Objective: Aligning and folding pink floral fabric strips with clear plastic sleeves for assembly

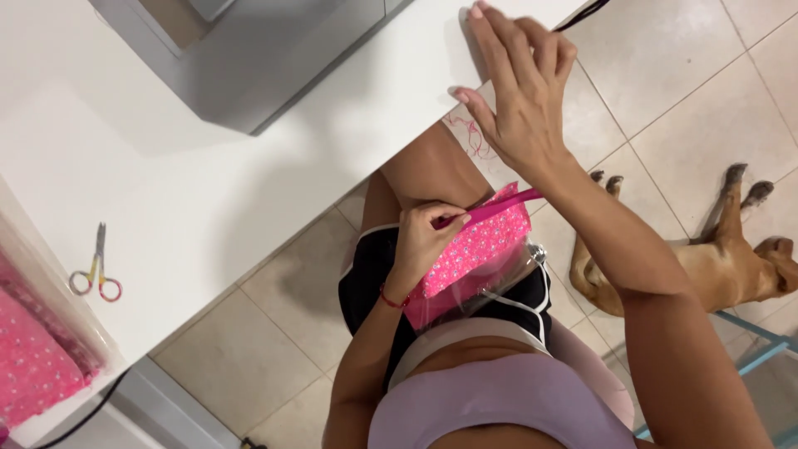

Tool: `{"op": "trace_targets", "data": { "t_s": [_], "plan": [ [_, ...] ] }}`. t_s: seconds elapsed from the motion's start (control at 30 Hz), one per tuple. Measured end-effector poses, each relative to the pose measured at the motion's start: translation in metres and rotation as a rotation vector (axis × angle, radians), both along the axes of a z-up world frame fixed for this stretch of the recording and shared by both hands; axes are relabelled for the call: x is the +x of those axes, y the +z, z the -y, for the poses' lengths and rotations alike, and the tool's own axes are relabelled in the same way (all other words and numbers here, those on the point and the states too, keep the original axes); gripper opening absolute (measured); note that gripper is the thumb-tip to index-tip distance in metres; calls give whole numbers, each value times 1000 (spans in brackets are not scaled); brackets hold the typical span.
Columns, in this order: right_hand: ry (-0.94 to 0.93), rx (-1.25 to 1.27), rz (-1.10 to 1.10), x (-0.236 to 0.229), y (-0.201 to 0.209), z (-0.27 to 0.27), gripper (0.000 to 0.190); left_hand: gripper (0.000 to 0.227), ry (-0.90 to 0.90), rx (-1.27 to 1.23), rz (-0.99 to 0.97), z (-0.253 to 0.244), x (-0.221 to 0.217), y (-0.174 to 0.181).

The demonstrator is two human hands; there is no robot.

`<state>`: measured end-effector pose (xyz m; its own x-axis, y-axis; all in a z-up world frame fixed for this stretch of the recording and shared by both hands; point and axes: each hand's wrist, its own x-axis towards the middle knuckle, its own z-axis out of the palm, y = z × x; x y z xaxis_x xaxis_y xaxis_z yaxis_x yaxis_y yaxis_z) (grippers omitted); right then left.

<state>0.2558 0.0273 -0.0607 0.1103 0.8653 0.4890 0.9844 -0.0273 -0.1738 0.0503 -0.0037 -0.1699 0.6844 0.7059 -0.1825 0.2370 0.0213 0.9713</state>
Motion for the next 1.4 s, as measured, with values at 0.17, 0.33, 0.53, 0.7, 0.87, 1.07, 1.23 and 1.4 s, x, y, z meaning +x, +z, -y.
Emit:
{"op": "trace_targets", "data": {
  "t_s": [0.17,0.33,0.53,0.7,0.87,1.07,1.23,1.4],
  "plan": [
    [55,61,-10,7,-18,8,64,12,7,-11,21,-1,0,1],
    [153,138,-264,13,-31,13,51,15,-26,23,5,0,0,-4],
    [18,115,-9,21,-40,6,59,13,-14,3,12,0,0,-1],
    [120,85,-80,11,-22,11,54,13,-20,-2,4,0,-1,-3],
    [140,170,-5,19,-22,7,51,12,-20,42,2,0,-3,-2],
    [480,404,190,34,0,1,11,12,36,-7,33,-1,-9,2],
    [668,255,259,53,10,-1,13,11,48,-6,21,-2,-10,6],
    [399,-136,-30,34,-18,30,17,15,89,-60,32,1,-19,10]
  ]
}}
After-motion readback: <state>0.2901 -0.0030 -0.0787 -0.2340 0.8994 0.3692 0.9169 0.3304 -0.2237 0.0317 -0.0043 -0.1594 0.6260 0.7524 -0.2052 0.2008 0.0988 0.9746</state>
